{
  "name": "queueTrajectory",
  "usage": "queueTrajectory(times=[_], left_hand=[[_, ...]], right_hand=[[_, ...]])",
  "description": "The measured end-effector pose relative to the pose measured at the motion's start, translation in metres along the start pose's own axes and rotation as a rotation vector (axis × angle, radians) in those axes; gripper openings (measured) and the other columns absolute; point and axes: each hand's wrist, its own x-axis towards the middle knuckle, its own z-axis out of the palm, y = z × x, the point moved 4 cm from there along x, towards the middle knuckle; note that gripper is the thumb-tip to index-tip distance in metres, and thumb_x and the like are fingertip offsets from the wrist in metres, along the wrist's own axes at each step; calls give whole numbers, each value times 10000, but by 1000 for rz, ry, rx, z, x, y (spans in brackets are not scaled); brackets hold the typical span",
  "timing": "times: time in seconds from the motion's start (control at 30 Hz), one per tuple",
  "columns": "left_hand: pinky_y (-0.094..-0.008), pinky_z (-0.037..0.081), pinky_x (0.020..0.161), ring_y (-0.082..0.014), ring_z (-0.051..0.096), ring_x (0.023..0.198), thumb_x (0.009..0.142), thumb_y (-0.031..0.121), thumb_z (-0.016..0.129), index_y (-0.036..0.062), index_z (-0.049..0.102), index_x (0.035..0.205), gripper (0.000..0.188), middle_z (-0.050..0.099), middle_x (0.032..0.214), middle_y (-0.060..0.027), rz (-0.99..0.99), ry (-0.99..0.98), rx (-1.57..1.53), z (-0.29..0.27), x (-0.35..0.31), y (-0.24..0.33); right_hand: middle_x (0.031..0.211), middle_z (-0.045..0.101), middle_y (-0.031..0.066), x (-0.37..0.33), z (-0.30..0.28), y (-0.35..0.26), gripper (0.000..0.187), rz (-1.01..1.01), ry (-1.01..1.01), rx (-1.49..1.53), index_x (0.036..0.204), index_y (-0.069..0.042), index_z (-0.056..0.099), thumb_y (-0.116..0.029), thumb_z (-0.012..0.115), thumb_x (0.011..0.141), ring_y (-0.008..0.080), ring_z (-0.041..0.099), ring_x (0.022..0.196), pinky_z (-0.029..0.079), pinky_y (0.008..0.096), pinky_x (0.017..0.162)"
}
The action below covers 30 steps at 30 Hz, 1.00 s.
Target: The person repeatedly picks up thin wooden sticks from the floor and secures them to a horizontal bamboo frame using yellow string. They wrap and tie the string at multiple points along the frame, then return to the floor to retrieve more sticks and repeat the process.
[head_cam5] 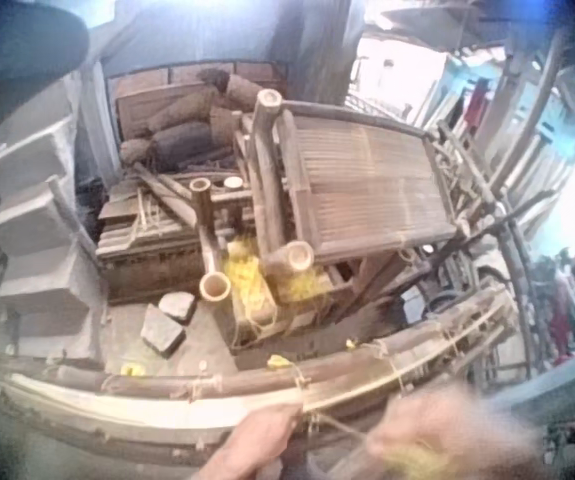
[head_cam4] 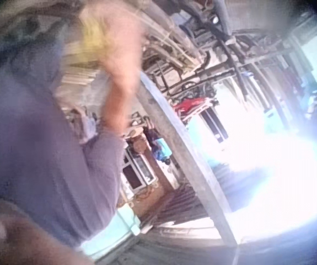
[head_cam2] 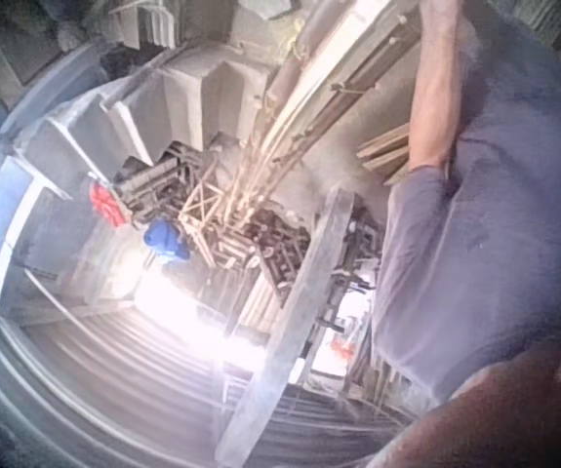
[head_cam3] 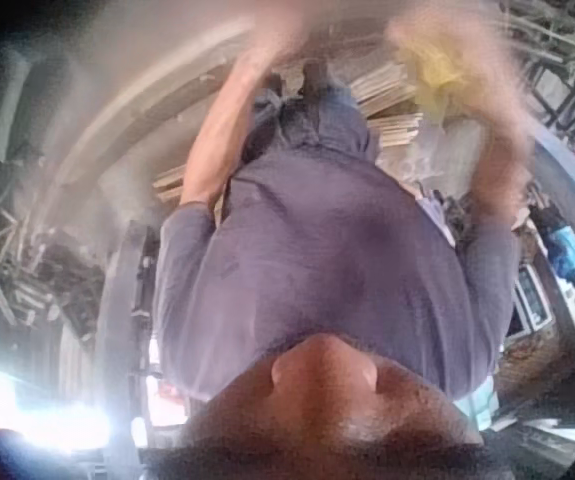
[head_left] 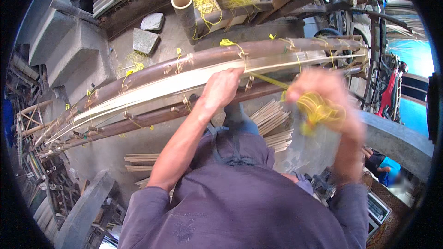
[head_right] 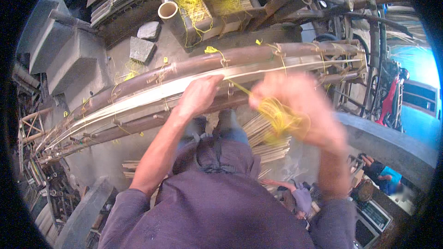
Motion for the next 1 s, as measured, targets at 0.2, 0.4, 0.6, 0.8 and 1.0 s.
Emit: queueTrajectory(times=[0.2,0.4,0.6,0.8,1.0], left_hand=[[-422,503,694,-317,643,773,870,211,578,95,683,900,160,668,813,-120,-181,124,113,6,9,19],[-456,478,597,-336,628,653,898,310,567,140,671,995,222,641,715,-135,-111,109,184,15,28,26],[-441,495,643,-346,642,724,887,338,577,195,675,1062,246,656,774,-170,-272,10,248,8,17,21],[-273,460,635,-109,576,720,946,274,510,28,607,817,294,595,727,-21,-390,39,-725,-30,94,45],[-269,283,451,-76,339,479,915,291,522,136,421,660,315,365,565,64,-779,-75,-864,52,152,-72]], right_hand=[[873,657,181,152,-14,-58,284,-477,-68,-428,914,-62,680,-331,607,859,333,631,855,492,439,782],[711,592,37,214,35,169,327,-29,270,524,760,-57,607,-329,531,925,142,515,665,442,332,645],[728,636,155,44,149,105,318,-394,-37,304,710,-53,592,-296,537,907,283,641,690,487,405,653],[667,649,109,72,191,101,326,-499,65,-102,752,-79,640,-335,506,904,297,670,689,528,404,580],[658,650,117,73,209,121,239,-497,262,-99,745,-85,644,-297,583,838,301,661,622,529,414,560]])
